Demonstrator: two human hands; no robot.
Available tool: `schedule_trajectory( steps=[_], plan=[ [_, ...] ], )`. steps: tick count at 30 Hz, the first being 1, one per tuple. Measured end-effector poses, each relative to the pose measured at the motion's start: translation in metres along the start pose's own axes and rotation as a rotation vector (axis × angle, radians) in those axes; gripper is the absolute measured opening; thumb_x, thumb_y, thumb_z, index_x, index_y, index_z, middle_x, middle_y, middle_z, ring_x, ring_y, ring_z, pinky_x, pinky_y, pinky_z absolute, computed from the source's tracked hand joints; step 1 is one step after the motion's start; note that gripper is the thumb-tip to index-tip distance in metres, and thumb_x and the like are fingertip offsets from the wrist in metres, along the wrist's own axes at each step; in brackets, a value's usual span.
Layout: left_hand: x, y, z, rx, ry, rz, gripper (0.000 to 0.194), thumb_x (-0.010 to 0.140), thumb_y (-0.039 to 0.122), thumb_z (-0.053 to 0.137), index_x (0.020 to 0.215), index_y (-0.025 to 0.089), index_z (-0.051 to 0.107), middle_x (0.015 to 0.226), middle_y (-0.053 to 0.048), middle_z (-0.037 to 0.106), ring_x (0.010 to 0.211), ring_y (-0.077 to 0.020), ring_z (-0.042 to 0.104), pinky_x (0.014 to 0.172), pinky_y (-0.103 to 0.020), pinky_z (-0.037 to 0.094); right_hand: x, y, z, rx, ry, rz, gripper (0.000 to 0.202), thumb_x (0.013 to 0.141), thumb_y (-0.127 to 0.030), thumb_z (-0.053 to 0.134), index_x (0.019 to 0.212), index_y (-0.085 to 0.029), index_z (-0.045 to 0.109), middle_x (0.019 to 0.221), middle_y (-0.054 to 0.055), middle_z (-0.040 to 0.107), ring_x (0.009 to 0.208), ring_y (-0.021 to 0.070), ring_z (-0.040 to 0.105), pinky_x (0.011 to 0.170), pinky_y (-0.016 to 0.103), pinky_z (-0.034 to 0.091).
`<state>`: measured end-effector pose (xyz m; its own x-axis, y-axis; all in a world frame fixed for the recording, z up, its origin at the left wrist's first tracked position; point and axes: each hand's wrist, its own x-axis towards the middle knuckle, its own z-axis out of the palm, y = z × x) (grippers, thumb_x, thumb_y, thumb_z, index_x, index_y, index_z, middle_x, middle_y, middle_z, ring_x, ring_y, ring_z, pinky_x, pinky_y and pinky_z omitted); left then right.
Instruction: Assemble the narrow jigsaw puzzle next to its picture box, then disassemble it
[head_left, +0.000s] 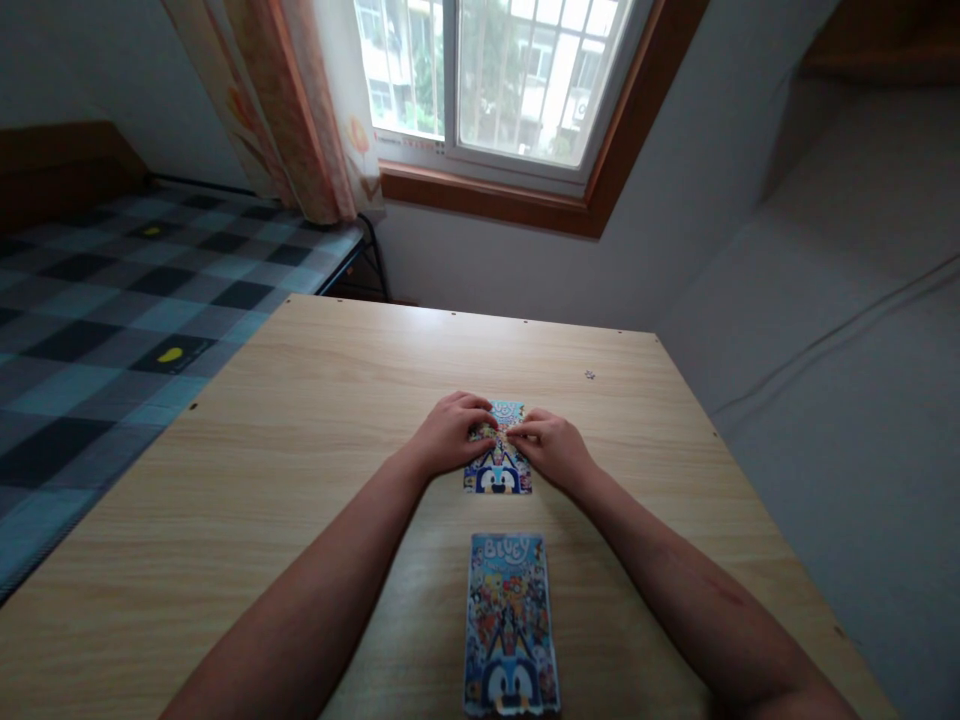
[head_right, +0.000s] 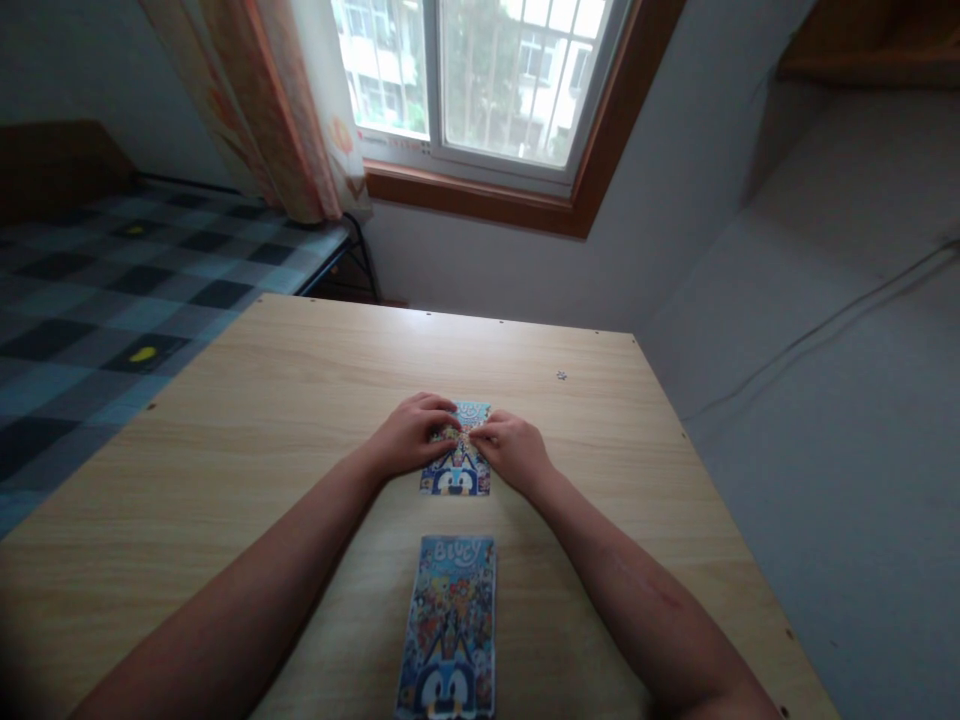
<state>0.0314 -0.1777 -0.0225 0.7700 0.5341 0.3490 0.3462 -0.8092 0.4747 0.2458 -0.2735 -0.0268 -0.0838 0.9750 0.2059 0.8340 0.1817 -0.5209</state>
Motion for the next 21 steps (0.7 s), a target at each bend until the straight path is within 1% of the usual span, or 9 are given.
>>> schedule_trajectory(
  steps=[7,9,11,14,16,17,19,20,21],
  plan=[
    [0.001,-0.002,0.0,0.01,-0.02,-0.008,0.019,0.08,0.031,0.076,0.097,0.025,0.078,0.115,-0.006,0.071,0.111,-0.0263,0.062,0.102,-0.044,0.047,-0.006,-0.014,-0.006,-0.244,-0.078,-0.066,0.026,0.099,-0.038,0.057,0.104,-0.029,0.081,0.095,0.006,0.072,0.088,0.0167,0.064,0.076,0.025,0.045],
    [0.001,-0.002,0.0,0.008,-0.019,-0.003,0.018,0.08,0.03,0.075,0.097,0.026,0.078,0.115,-0.006,0.071,0.111,-0.026,0.062,0.102,-0.043,0.047,-0.005,-0.017,-0.009,-0.263,-0.094,-0.094,0.027,0.099,-0.039,0.057,0.105,-0.03,0.081,0.093,0.005,0.072,0.086,0.0169,0.064,0.074,0.025,0.045],
    [0.001,-0.002,-0.001,0.006,-0.017,0.004,0.018,0.08,0.029,0.074,0.098,0.026,0.078,0.114,-0.005,0.071,0.111,-0.0255,0.062,0.102,-0.043,0.047,0.002,-0.012,-0.017,-0.222,-0.081,-0.114,0.026,0.099,-0.039,0.057,0.108,-0.031,0.08,0.093,0.004,0.072,0.081,0.0156,0.064,0.073,0.024,0.045],
    [0.002,-0.001,-0.003,0.003,-0.027,-0.004,0.018,0.081,0.03,0.074,0.097,0.026,0.078,0.115,-0.005,0.071,0.111,-0.0256,0.062,0.102,-0.043,0.047,0.023,0.02,-0.039,-0.147,0.046,-0.028,0.027,0.097,-0.032,0.058,0.115,-0.027,0.078,0.091,0.004,0.073,0.076,0.0141,0.063,0.075,0.024,0.046],
    [0.002,-0.001,-0.004,0.003,-0.038,-0.015,0.017,0.081,0.031,0.074,0.096,0.026,0.078,0.116,-0.006,0.071,0.112,-0.0261,0.062,0.102,-0.044,0.047,0.041,0.055,-0.06,-0.153,0.144,0.127,0.029,0.095,-0.025,0.059,0.117,-0.022,0.078,0.098,0.006,0.075,0.08,0.0145,0.064,0.079,0.024,0.047],
    [0.002,0.0,-0.004,0.003,-0.041,-0.018,0.017,0.081,0.032,0.074,0.096,0.026,0.078,0.117,-0.006,0.071,0.112,-0.0264,0.062,0.102,-0.044,0.047,0.049,0.074,-0.07,-0.171,0.161,0.246,0.031,0.094,-0.025,0.06,0.119,-0.021,0.077,0.098,0.007,0.076,0.079,0.0149,0.065,0.079,0.024,0.048],
    [0.003,0.0,-0.005,0.008,-0.04,-0.02,0.017,0.081,0.033,0.074,0.096,0.026,0.078,0.117,-0.006,0.071,0.113,-0.0267,0.062,0.103,-0.044,0.046,0.061,0.111,-0.086,-0.21,0.118,0.469,0.036,0.09,-0.026,0.065,0.124,-0.017,0.074,0.099,0.009,0.076,0.081,0.0158,0.066,0.078,0.023,0.048],
    [0.003,0.0,-0.004,0.01,-0.038,-0.02,0.017,0.081,0.033,0.074,0.096,0.026,0.078,0.117,-0.006,0.071,0.113,-0.0266,0.062,0.103,-0.044,0.046,0.064,0.126,-0.091,-0.2,0.079,0.545,0.04,0.089,-0.025,0.066,0.127,-0.016,0.073,0.1,0.009,0.076,0.081,0.0155,0.066,0.077,0.023,0.048],
    [0.003,0.0,-0.004,0.011,-0.036,-0.019,0.017,0.081,0.033,0.074,0.096,0.026,0.078,0.117,-0.006,0.071,0.112,-0.0265,0.062,0.103,-0.044,0.046,0.066,0.138,-0.095,-0.193,0.056,0.571,0.042,0.087,-0.023,0.067,0.128,-0.016,0.072,0.099,0.009,0.077,0.077,0.0148,0.066,0.074,0.022,0.048]
  ],
)
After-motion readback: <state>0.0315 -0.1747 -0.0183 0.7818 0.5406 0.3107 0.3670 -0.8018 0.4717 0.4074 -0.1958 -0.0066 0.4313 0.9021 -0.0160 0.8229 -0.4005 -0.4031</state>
